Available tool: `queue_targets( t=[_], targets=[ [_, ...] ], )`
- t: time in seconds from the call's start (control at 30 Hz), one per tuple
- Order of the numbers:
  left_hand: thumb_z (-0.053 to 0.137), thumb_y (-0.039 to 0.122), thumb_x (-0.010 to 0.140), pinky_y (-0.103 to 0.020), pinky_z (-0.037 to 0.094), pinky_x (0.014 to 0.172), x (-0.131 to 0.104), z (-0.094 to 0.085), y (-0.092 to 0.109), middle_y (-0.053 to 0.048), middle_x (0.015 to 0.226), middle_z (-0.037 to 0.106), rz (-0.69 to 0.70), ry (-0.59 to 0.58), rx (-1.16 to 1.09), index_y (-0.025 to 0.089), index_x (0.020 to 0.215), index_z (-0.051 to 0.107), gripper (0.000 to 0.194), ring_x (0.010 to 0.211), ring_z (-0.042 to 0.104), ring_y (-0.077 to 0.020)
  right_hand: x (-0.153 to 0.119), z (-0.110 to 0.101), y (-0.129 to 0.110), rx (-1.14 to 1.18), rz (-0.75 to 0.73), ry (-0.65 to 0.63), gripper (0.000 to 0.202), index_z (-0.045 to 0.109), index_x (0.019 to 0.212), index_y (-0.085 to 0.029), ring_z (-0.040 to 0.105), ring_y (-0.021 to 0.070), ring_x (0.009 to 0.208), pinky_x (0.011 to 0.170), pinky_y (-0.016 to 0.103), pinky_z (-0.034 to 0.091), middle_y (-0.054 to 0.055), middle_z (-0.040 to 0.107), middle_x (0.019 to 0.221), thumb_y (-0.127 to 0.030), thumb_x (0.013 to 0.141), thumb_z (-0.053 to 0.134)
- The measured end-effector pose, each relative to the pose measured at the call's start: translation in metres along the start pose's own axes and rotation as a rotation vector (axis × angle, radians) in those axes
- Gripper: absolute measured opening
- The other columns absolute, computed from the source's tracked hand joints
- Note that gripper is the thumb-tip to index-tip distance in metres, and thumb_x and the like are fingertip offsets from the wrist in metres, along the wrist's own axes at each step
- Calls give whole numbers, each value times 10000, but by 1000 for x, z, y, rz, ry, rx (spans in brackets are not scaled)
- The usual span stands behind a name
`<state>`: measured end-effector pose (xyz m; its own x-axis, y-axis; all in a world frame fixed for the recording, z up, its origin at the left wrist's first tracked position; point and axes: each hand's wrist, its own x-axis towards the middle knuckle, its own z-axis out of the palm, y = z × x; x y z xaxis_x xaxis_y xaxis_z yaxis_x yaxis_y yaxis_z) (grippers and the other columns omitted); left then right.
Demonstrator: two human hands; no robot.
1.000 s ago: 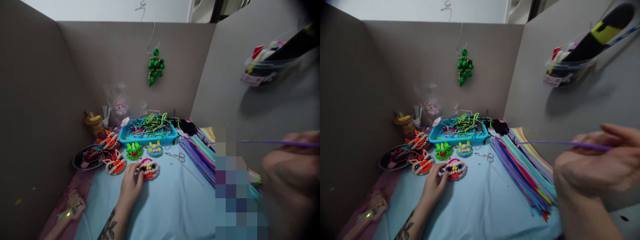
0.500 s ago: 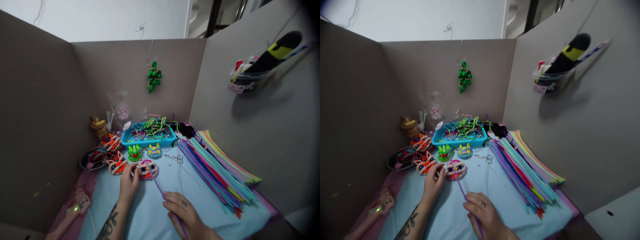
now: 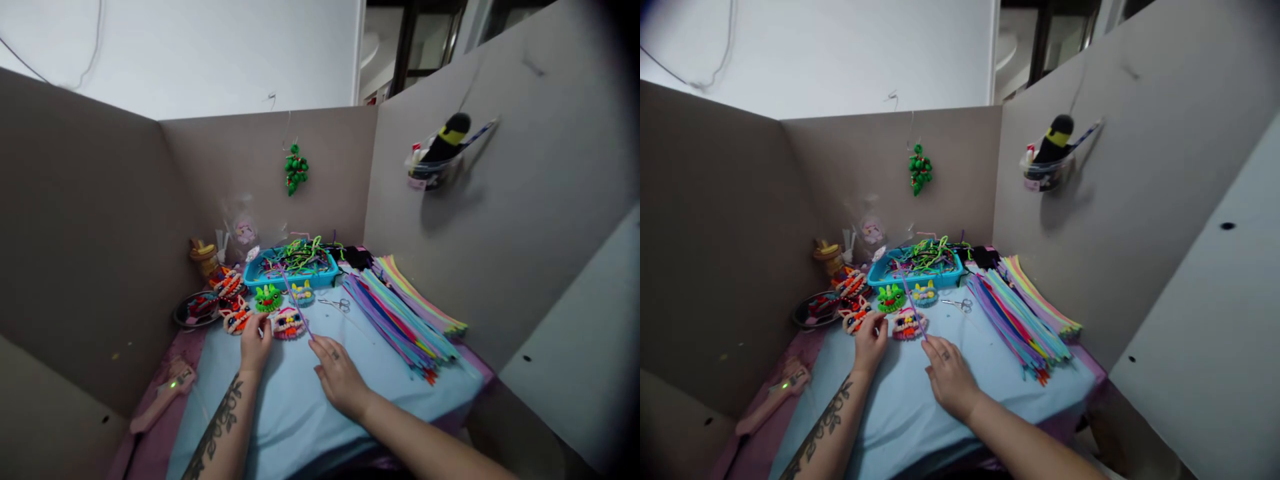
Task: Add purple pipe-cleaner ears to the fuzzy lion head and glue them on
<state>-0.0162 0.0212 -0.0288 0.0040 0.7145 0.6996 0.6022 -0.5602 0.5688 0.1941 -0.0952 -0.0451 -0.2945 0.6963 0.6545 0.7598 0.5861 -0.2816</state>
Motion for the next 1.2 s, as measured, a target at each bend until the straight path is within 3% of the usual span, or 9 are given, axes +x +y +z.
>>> queue_targets(
  t=[0.33,0.5,0.67,0.77,0.83,1.0,1.1,1.17,1.2],
  targets=[
    [494,276,870,-282,478,580,4,3,6,-41,759,618,95,-25,-10,155,912,608,171,645,579,-171,6,4,1,-64,49,8,606,382,1385,-124,437,281,1242,1010,490,447,171,492,1352,-80,792,494],
    [502,291,884,-286,491,599,4,2,11,-51,807,638,107,-98,-25,157,962,611,189,647,584,-164,6,-2,0,-13,51,-17,613,360,1388,-109,425,283,1259,1032,483,431,186,478,1355,-92,790,497],
    [513,267,887,-268,499,595,0,-3,23,-36,807,653,130,-203,-55,182,959,621,155,624,583,-147,-2,-12,2,84,91,89,602,259,1426,-146,417,270,1290,1039,463,428,176,444,1376,-125,848,426],
    [527,245,884,-255,508,584,0,-6,28,-28,788,658,164,-267,-66,199,914,621,109,621,597,-145,1,-18,1,145,128,84,561,242,1430,-160,411,266,1302,1041,440,425,170,434,1383,-155,887,387],
    [521,208,888,-259,523,613,1,-9,30,-37,817,668,238,-272,-48,209,948,612,109,667,622,-154,11,-24,-1,210,109,41,548,245,1428,-169,409,261,1302,1047,422,417,162,434,1385,-183,900,390],
    [587,152,838,-441,452,927,13,-19,50,-134,1144,637,507,-68,218,218,1215,548,385,1071,583,-272,62,-40,-7,464,51,-19,430,353,1354,-175,469,243,1222,1036,409,408,152,506,1291,-258,933,387],
    [488,136,883,-535,324,1031,27,-21,69,-125,1209,632,575,-183,335,218,1245,539,375,1212,496,-313,94,-39,-4,666,64,38,240,493,1125,-193,569,216,1031,918,376,475,106,593,1065,-301,943,381],
    [430,131,912,-554,287,1045,39,-20,78,-97,1091,688,576,-244,352,199,1217,546,332,1108,568,-280,109,-32,2,797,134,71,173,501,1002,-200,592,177,848,779,317,511,61,587,922,-319,943,390],
    [410,138,925,-526,329,1021,45,-20,80,-83,1004,706,566,-260,352,187,1188,557,305,993,614,-248,115,-26,7,844,180,86,156,496,966,-203,585,161,781,723,291,510,42,575,871,-323,939,401]
  ],
)
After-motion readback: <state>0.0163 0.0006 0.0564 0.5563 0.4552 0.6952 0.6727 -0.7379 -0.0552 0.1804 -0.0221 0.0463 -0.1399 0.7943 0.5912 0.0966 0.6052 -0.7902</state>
